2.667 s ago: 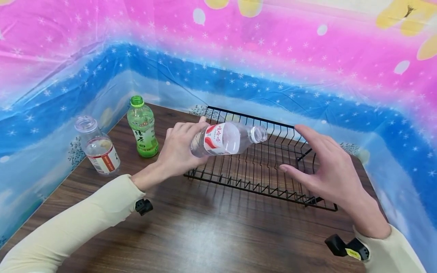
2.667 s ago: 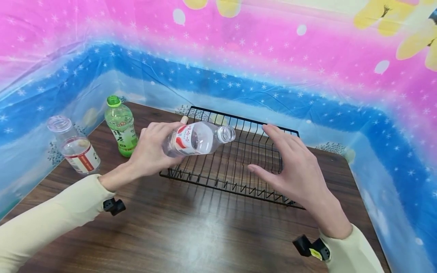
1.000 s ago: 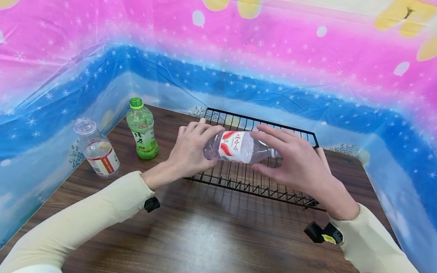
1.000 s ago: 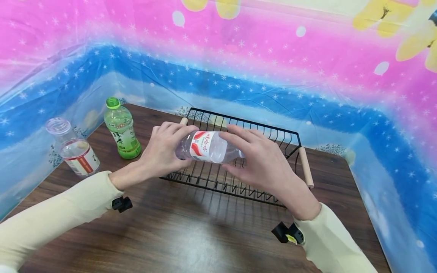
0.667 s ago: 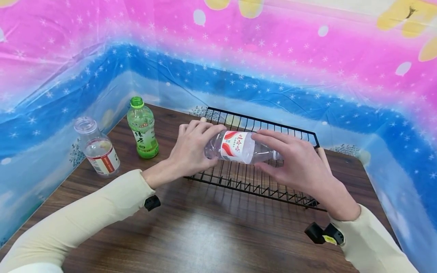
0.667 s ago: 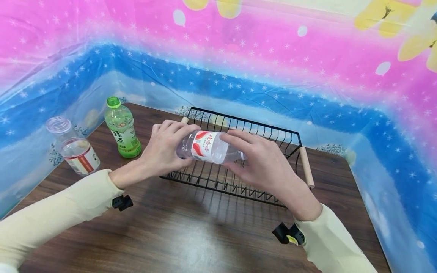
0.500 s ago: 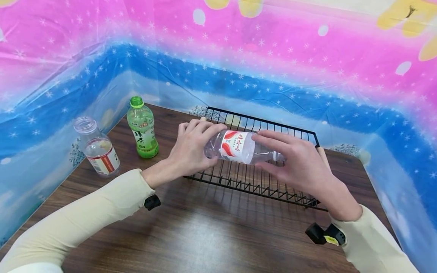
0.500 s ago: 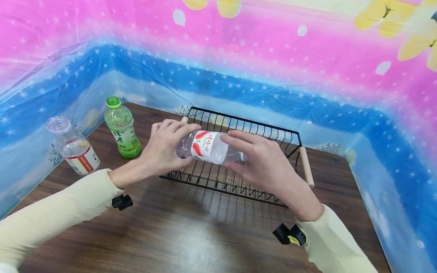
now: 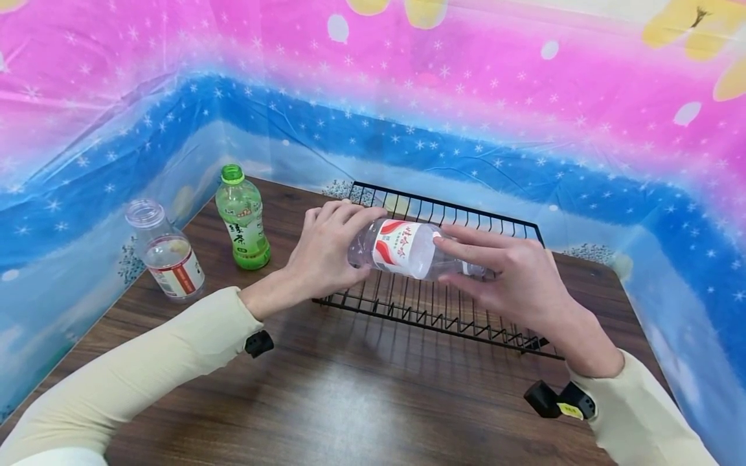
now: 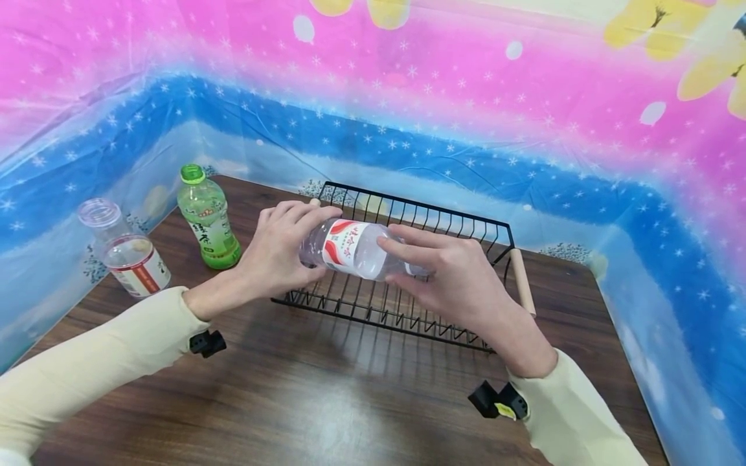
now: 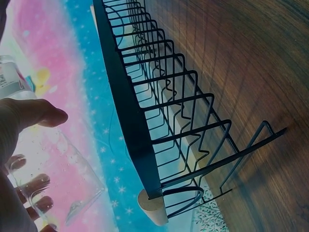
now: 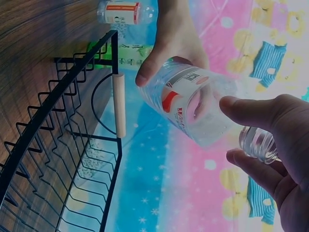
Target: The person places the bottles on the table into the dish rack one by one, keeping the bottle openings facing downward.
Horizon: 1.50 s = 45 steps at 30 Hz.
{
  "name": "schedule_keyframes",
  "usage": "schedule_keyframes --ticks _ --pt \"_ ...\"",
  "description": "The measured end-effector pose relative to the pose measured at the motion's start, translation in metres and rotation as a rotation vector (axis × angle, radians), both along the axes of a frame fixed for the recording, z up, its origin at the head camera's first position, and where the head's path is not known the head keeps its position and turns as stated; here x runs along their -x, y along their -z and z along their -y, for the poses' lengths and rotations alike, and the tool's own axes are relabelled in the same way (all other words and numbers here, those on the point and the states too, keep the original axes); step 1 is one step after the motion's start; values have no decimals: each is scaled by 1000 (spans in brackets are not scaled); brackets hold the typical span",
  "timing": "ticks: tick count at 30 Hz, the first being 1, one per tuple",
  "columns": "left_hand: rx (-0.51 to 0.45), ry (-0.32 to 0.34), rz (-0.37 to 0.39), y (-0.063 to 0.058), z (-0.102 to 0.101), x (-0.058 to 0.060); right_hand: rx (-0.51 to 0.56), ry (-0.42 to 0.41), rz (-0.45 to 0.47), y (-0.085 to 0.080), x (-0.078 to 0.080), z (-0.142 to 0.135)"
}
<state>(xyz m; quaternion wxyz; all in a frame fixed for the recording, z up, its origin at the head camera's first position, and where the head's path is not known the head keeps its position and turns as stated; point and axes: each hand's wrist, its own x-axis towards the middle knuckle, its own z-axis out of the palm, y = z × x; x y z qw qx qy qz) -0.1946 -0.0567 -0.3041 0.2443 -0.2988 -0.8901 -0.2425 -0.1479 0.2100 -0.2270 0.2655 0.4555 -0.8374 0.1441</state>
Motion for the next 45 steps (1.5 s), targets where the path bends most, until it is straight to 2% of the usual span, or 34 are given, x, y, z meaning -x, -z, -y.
schedule_keyframes --ticks 5,12,17,25,31,34,40,45 --pt "-18 1 14 -2 1 0 39 -23 -1 -1 -1 0" --pt "-85 -13 -2 -3 8 2 69 -8 18 -3 -3 -2" --pt "-153 -40 34 -2 16 3 89 -14 -2 -5 -4 -4" --pt "-297 -100 176 -3 30 2 171 -16 -48 -4 -4 -9" --pt "-426 -128 347 2 36 0 230 25 -138 0 -5 -11" --pt "-532 -87 447 5 37 1 286 31 -154 2 -5 -12" --pt "-831 113 650 9 35 3 399 63 -183 9 -7 -11" --pt "-1011 236 774 11 31 2 464 78 -189 13 -8 -11"
